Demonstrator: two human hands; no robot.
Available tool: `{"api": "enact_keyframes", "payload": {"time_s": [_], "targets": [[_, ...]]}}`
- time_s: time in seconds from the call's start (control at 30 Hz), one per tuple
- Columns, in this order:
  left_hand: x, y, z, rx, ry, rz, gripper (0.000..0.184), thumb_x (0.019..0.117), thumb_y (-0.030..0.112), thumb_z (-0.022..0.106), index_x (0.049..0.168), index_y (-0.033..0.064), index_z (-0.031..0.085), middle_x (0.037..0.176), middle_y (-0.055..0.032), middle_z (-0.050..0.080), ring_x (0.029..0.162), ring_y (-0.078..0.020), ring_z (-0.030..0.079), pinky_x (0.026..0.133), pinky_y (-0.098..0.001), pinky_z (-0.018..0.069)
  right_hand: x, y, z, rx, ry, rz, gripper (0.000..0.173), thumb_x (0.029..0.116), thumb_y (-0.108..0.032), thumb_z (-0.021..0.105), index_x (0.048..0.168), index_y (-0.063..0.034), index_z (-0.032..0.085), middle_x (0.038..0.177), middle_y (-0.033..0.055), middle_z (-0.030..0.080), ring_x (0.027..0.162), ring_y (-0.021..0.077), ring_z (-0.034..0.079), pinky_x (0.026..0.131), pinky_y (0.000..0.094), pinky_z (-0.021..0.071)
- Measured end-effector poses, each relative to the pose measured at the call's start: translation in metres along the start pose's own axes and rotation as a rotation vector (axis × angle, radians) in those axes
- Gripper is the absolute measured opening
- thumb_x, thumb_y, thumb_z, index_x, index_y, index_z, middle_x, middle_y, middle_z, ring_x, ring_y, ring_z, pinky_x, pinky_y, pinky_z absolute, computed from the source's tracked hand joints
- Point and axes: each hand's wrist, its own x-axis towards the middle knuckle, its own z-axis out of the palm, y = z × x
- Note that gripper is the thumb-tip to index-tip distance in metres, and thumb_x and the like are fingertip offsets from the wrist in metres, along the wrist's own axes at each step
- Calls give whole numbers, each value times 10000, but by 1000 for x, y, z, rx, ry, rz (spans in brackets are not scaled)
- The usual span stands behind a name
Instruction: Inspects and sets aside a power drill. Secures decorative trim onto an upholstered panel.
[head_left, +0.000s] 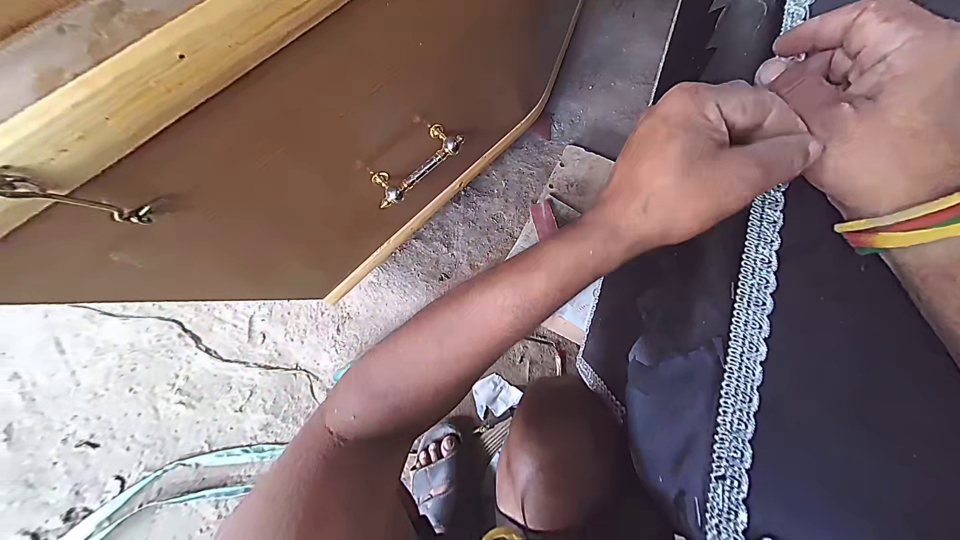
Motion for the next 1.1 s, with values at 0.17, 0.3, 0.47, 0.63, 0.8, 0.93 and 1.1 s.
{"api": "enact_keyframes", "payload": {"time_s": [0.17, 0.3, 0.47, 0.63, 0.8, 0.93, 1.1], "targets": [[-46, -17, 11, 308, 93, 347, 115, 885, 52, 679, 826, 38, 777, 852, -56, 705, 833, -137, 658, 686, -314, 553, 3, 9, 3, -2, 27, -22, 404, 1010, -432, 588, 1286, -143, 650, 895, -13, 673, 733, 57, 603, 687, 300, 517], [-69, -56, 26, 277, 201, 399, 118, 897, 50, 677, 872, 9, 785, 871, -86, 718, 833, -153, 669, 713, -313, 571, 3, 9, 3, -25, 22, -17, 397, 1006, -439, 588, 1283, -161, 652, 913, -37, 684, 747, 23, 601, 697, 267, 511], [-67, -70, 29, 263, 216, 410, 114, 882, 51, 672, 837, 16, 770, 878, -95, 719, 862, -170, 683, 732, -326, 578, 4, 9, 3, -56, 23, -26, 398, 1011, -445, 572, 1273, -157, 656, 903, -16, 676, 724, 62, 594, 679, 316, 507], [-64, -86, 27, 283, 191, 401, 122, 899, 61, 666, 870, 18, 777, 927, -99, 723, 914, -178, 686, 785, -337, 584, 4, 13, 5, -74, 13, -43, 415, 1016, -457, 567, 1290, -158, 650, 939, 10, 684, 763, 99, 611, 701, 361, 511], [-63, -87, 27, 283, 192, 405, 121, 894, 67, 671, 867, 17, 778, 920, -98, 725, 911, -188, 681, 787, -341, 581, 4, 12, 5, -84, 10, -30, 419, 1015, -465, 556, 1293, -167, 653, 950, 8, 689, 775, 103, 619, 709, 374, 514], [-64, -85, 26, 281, 177, 374, 120, 903, 67, 672, 885, 17, 779, 937, -98, 726, 909, -183, 680, 784, -342, 583, 2, 7, 3, -108, 3, -16, 440, 1010, -468, 548, 1306, -159, 650, 963, 39, 693, 786, 153, 625, 711, 436, 507], [-74, -74, 22, 152, 262, 300, 160, 931, 48, 605, 932, -32, 744, 923, -113, 705, 840, -159, 680, 735, -331, 608, 1, -1, 1, -115, -6, -9, 417, 1010, -427, 557, 1303, -144, 648, 1010, 68, 719, 854, 193, 669, 760, 472, 531]]}}
